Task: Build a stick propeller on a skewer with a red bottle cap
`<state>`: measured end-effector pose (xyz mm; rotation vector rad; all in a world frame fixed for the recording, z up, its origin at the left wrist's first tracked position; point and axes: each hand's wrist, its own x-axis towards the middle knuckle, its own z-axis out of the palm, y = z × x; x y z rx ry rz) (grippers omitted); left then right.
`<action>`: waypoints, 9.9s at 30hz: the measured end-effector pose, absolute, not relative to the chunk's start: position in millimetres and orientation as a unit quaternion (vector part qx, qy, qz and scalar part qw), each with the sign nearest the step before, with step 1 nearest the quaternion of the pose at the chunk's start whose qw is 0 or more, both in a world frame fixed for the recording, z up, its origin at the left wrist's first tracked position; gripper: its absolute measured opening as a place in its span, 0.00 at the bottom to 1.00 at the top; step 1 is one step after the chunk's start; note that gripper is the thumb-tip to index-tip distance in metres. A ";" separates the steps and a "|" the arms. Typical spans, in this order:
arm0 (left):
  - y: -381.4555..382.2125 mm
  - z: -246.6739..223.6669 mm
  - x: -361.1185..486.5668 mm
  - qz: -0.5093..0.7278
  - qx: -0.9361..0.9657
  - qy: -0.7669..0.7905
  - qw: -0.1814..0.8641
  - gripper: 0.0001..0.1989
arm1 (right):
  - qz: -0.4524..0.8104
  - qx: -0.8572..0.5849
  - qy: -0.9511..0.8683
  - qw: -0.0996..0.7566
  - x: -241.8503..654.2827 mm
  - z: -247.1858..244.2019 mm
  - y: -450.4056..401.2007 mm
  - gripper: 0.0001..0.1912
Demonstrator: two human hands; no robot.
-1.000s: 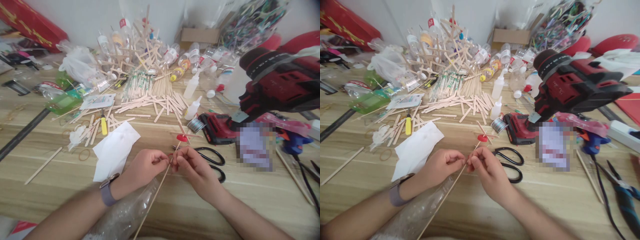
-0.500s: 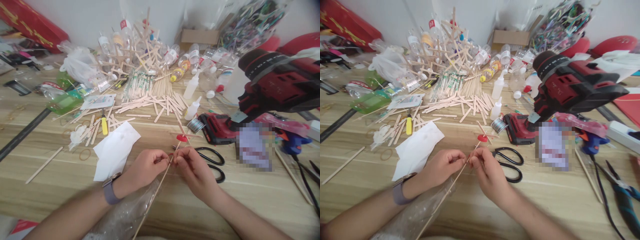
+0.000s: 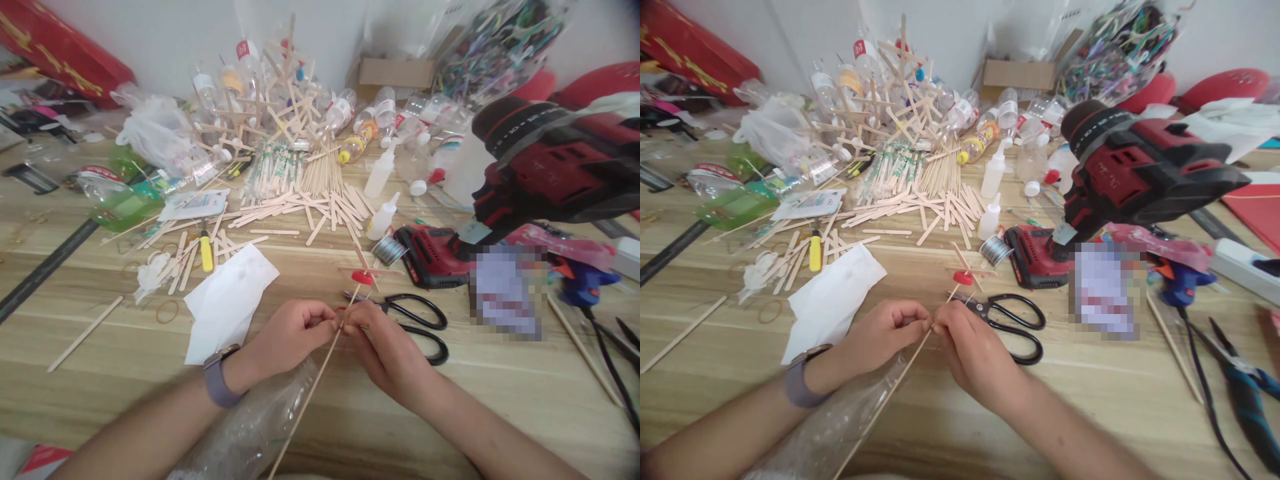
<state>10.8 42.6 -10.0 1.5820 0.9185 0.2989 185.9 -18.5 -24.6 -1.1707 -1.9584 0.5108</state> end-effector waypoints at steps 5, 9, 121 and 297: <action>42.9 -8.9 10.7 0.131 0.694 0.385 0.594 0.12 | 0.260 -0.482 -0.738 0.394 187.3 -20.9 -17.6 0.07; 42.7 -5.3 10.6 0.126 0.715 0.381 0.573 0.12 | 0.290 -0.490 -0.718 0.401 189.0 -19.4 -17.3 0.06; 52.8 0.3 0.1 0.286 0.732 0.411 0.463 0.10 | 0.494 -0.539 -0.554 0.398 176.3 -26.5 -15.2 0.11; 42.1 -16.8 9.3 0.293 0.907 0.255 0.160 0.10 | 0.564 -0.445 -0.456 0.525 189.4 -22.4 -5.8 0.10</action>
